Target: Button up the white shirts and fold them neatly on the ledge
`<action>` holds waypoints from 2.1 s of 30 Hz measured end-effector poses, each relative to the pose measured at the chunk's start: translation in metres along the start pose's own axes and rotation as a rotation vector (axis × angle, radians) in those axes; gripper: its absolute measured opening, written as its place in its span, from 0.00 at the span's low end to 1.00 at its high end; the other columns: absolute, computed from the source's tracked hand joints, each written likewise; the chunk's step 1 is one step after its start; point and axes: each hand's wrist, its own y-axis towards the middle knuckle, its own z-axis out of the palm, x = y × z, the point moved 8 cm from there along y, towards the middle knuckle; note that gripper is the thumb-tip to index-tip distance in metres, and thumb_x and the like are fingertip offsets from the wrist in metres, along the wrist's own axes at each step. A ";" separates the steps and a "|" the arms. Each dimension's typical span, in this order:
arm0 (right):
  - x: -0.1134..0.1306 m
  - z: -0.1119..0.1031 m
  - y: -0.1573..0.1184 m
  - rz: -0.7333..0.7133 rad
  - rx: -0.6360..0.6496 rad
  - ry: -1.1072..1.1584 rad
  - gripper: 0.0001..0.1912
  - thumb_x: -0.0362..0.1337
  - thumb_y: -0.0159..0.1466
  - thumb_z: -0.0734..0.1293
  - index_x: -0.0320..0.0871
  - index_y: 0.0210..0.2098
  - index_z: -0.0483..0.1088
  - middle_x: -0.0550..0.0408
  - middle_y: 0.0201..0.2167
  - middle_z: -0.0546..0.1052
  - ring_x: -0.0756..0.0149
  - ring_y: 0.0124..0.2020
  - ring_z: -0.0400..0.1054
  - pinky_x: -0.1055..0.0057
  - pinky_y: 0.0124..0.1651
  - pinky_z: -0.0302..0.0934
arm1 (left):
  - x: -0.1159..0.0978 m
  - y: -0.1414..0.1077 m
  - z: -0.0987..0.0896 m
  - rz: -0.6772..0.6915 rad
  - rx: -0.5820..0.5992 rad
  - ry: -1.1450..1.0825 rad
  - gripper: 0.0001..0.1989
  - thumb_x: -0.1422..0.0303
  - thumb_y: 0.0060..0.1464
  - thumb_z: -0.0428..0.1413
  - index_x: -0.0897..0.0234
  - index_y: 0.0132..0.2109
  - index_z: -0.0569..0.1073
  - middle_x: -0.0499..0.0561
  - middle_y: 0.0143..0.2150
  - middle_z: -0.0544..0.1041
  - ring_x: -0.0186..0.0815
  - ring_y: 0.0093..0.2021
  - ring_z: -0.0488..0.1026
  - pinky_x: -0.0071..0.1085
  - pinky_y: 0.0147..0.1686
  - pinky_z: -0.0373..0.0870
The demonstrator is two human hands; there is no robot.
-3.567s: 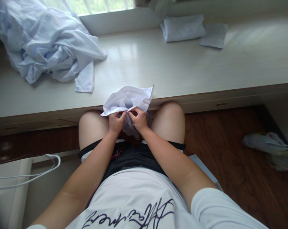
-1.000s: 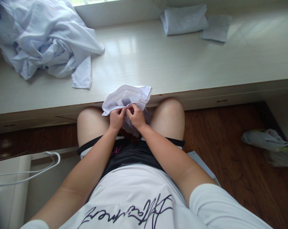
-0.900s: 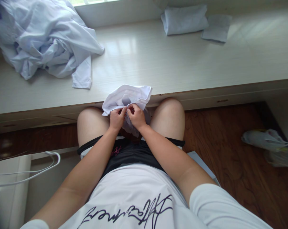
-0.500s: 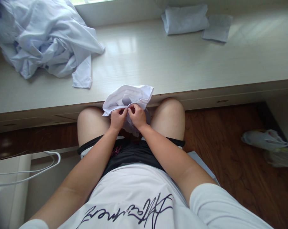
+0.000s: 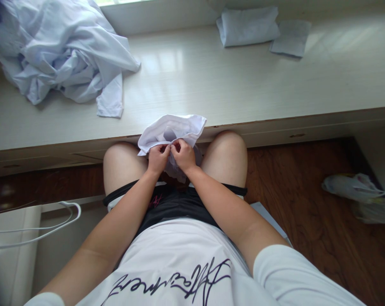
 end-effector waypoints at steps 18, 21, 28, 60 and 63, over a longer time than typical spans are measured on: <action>-0.002 0.000 0.000 0.015 0.025 -0.090 0.10 0.43 0.67 0.64 0.46 0.37 0.74 0.51 0.35 0.81 0.57 0.38 0.75 0.63 0.47 0.68 | -0.004 0.000 0.003 0.007 0.039 0.075 0.10 0.66 0.61 0.58 0.66 0.41 0.82 0.55 0.38 0.85 0.39 0.38 0.79 0.33 0.43 0.73; -0.003 0.000 0.001 0.029 0.040 -0.132 0.10 0.44 0.67 0.64 0.46 0.38 0.74 0.51 0.36 0.81 0.56 0.39 0.75 0.62 0.48 0.68 | -0.004 0.000 0.002 0.017 0.035 0.076 0.10 0.66 0.61 0.58 0.66 0.41 0.82 0.55 0.38 0.84 0.39 0.38 0.78 0.33 0.42 0.72; -0.006 0.002 0.001 0.037 0.049 -0.179 0.11 0.46 0.70 0.62 0.47 0.39 0.72 0.50 0.36 0.80 0.55 0.40 0.74 0.61 0.48 0.67 | -0.001 0.000 0.006 0.010 0.056 0.094 0.10 0.66 0.62 0.56 0.65 0.41 0.81 0.56 0.40 0.84 0.41 0.40 0.78 0.35 0.45 0.72; -0.017 0.007 0.002 0.107 0.055 -0.086 0.14 0.45 0.70 0.58 0.46 0.40 0.71 0.49 0.39 0.79 0.56 0.44 0.74 0.60 0.54 0.66 | -0.004 -0.004 0.008 0.003 0.056 0.136 0.06 0.64 0.61 0.59 0.62 0.41 0.77 0.52 0.39 0.82 0.37 0.37 0.78 0.33 0.43 0.73; -0.018 0.008 0.001 0.113 0.058 -0.086 0.14 0.45 0.70 0.58 0.46 0.41 0.71 0.49 0.39 0.79 0.56 0.44 0.74 0.61 0.54 0.66 | -0.006 -0.004 0.008 0.021 0.067 0.138 0.06 0.64 0.62 0.59 0.62 0.41 0.78 0.52 0.39 0.82 0.37 0.37 0.78 0.33 0.43 0.73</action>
